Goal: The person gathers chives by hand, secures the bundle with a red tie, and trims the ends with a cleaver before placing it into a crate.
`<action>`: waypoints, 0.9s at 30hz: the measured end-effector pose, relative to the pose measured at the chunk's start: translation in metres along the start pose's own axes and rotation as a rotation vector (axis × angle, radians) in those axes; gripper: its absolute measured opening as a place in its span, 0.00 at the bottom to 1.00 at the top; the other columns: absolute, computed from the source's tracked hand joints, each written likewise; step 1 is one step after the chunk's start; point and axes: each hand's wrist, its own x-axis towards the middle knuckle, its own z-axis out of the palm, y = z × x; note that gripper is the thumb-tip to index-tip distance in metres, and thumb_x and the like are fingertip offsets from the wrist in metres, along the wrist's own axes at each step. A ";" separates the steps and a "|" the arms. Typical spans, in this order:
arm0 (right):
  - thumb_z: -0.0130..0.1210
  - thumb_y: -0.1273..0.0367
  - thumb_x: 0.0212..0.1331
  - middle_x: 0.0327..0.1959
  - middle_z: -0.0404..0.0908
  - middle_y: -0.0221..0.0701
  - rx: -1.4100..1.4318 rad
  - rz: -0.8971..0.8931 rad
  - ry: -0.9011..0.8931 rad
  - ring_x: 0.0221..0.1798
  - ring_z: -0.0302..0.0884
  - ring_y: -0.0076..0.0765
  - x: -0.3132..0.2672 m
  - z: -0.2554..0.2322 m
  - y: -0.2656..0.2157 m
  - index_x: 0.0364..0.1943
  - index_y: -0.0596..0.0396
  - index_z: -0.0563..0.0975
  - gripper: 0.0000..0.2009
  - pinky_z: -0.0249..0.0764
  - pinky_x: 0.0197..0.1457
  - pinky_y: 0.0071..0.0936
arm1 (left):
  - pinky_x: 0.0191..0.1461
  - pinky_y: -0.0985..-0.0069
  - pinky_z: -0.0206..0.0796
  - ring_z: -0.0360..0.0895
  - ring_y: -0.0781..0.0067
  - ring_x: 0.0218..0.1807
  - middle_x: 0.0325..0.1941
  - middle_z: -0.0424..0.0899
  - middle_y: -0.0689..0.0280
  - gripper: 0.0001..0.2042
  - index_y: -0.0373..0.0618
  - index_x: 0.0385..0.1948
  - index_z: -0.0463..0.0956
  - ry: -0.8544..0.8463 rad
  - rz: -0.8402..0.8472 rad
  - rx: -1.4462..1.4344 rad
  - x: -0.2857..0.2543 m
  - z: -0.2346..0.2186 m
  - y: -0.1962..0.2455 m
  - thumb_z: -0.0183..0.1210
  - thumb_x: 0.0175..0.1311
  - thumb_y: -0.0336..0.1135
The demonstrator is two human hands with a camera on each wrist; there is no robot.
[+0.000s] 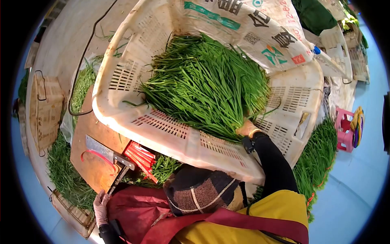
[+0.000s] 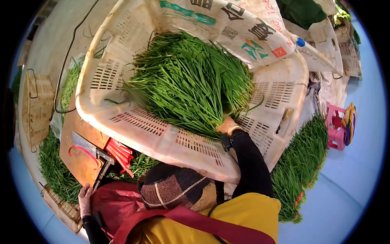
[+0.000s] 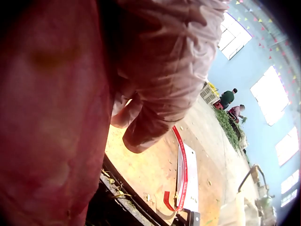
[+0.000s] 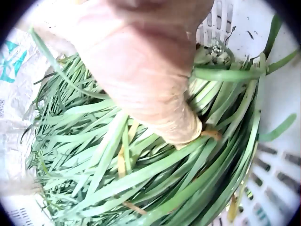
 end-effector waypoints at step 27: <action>0.68 0.59 0.48 0.45 0.84 0.43 0.243 -0.186 -0.386 0.46 0.81 0.42 -0.001 -0.002 0.054 0.46 0.69 0.79 0.27 0.73 0.51 0.31 | 0.54 0.77 0.73 0.81 0.71 0.49 0.52 0.80 0.59 0.22 0.29 0.60 0.69 0.010 -0.009 0.060 -0.008 0.004 0.010 0.59 0.67 0.31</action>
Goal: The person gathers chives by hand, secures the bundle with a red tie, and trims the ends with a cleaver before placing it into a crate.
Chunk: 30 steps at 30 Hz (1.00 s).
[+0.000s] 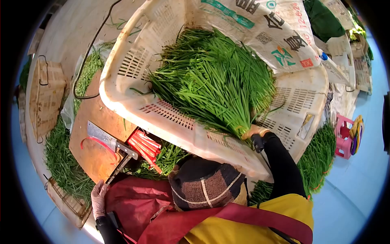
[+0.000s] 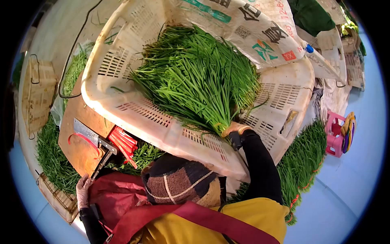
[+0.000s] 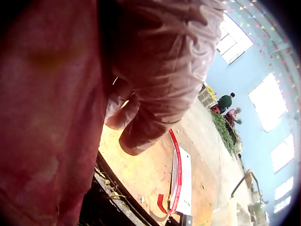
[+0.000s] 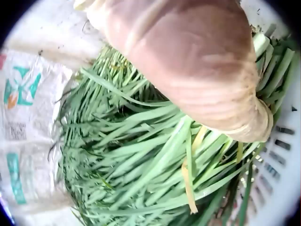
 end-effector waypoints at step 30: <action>0.68 0.64 0.45 0.45 0.84 0.43 -0.076 -0.242 0.785 0.47 0.82 0.41 -0.131 -0.001 -0.106 0.50 0.56 0.80 0.24 0.74 0.54 0.31 | 0.53 0.79 0.72 0.78 0.75 0.49 0.54 0.79 0.60 0.24 0.29 0.60 0.69 -0.028 0.057 -0.142 -0.006 -0.014 -0.016 0.61 0.66 0.31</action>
